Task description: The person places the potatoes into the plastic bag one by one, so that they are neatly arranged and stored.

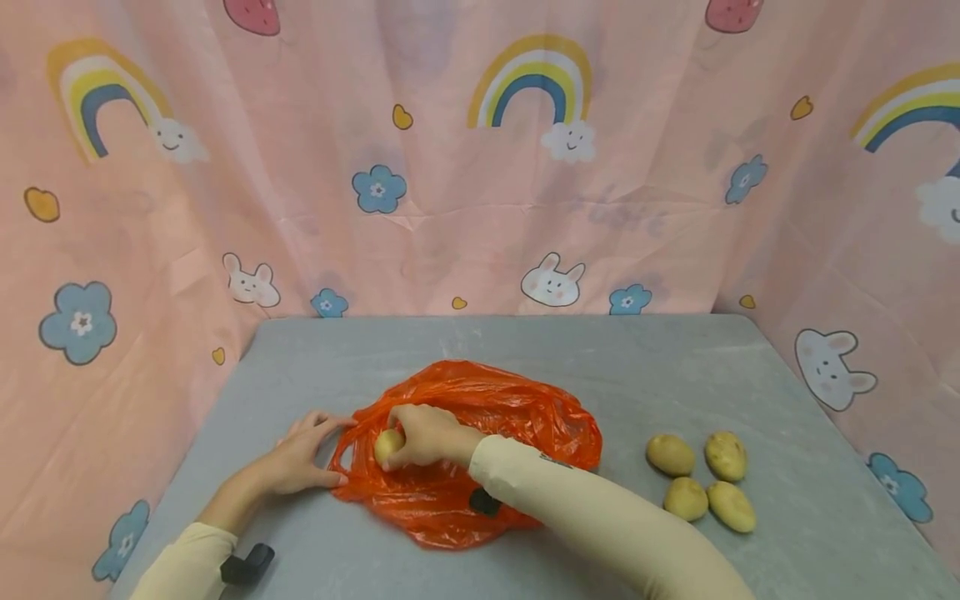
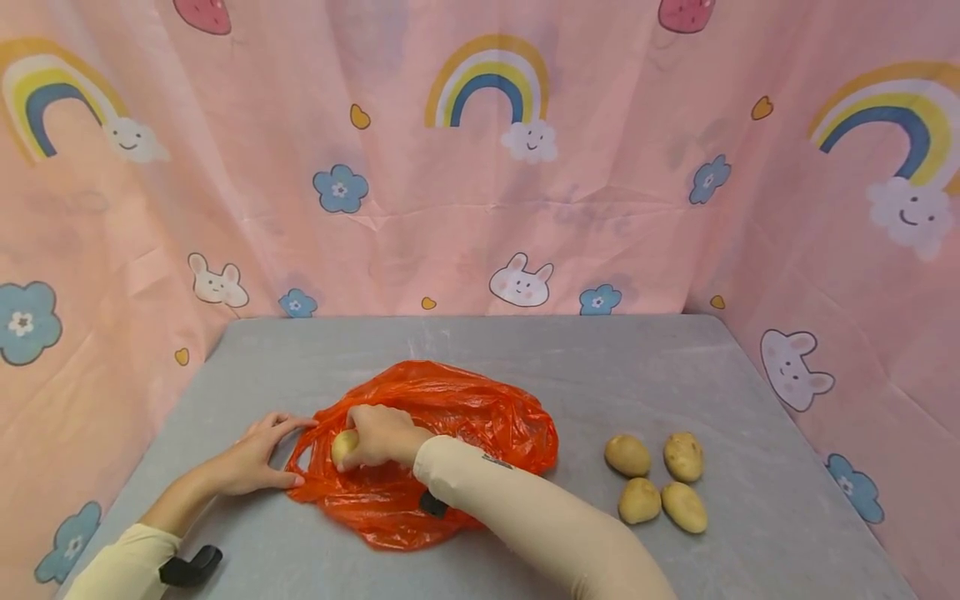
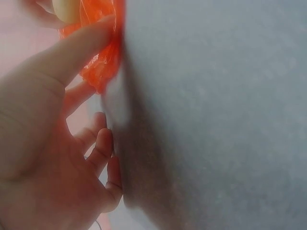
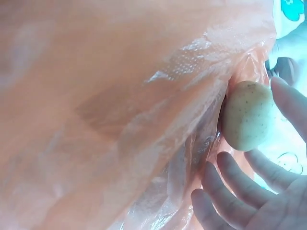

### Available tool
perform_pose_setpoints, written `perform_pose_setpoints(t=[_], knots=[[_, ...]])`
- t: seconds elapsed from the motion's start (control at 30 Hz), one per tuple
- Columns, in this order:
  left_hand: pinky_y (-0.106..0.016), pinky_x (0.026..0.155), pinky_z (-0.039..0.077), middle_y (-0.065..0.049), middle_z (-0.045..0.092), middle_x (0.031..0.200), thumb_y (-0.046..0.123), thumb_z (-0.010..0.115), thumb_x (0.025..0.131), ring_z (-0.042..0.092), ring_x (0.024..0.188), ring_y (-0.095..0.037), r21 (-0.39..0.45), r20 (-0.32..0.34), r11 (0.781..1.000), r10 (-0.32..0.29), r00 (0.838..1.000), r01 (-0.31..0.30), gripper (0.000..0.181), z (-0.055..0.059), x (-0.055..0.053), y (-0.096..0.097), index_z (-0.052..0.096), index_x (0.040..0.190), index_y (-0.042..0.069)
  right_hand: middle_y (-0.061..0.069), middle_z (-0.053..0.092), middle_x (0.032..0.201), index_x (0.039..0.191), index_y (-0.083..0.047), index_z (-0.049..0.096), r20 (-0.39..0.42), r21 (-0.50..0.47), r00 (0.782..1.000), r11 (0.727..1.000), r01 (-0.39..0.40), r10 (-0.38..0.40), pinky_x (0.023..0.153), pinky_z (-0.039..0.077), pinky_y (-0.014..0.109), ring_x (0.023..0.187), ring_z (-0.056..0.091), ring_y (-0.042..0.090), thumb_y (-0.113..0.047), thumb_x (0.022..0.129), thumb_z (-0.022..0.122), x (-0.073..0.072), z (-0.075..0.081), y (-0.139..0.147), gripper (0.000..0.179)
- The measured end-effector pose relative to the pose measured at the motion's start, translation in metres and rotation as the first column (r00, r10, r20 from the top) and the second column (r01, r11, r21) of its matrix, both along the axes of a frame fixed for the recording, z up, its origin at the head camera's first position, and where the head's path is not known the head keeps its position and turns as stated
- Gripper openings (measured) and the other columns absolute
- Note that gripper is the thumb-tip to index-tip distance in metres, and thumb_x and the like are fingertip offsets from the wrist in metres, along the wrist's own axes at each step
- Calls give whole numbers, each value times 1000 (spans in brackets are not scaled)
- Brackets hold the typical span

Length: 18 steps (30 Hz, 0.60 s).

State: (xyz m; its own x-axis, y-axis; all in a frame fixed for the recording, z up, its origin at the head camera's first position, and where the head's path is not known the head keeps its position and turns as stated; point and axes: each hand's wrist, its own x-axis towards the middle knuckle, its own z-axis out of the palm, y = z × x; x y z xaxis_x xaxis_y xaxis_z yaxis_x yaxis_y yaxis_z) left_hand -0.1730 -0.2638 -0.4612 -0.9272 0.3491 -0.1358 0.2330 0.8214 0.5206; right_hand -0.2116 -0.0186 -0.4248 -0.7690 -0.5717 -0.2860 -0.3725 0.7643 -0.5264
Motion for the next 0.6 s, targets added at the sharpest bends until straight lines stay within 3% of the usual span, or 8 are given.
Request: perform_pose_setpoints(t=[0.13,0.3,0.47,0.6], knots=[[-63,92,38,-12,49,136,36,86,76,45,124,-36,-2,8,1000,8,1000,-8,76,1,0,0,54,143,21,-4,67,107,126,-15,62,9,-44,1000,999,7,-6,73,47,26,81,55,10,-42,82,83,-1,1,6,56],[-63,93,37,-13,48,138,37,86,76,44,126,-36,4,26,1000,17,1000,-17,78,0,-1,0,53,144,22,0,66,124,133,-15,59,11,-70,999,997,40,-39,86,52,33,94,59,13,-48,82,82,-2,8,15,65],[-62,93,37,-12,48,138,38,86,76,44,125,-35,5,30,1000,16,999,-16,78,-4,0,-1,52,145,23,6,63,134,134,-15,59,14,-117,999,992,47,-46,95,52,40,116,62,22,-45,86,79,0,14,30,60],[-60,92,37,-11,48,138,38,86,76,44,124,-35,7,22,1000,16,1000,-16,78,-3,0,-1,53,144,23,8,63,134,134,-15,59,21,-157,998,986,60,-57,98,52,43,122,61,27,-42,88,77,3,18,45,56]])
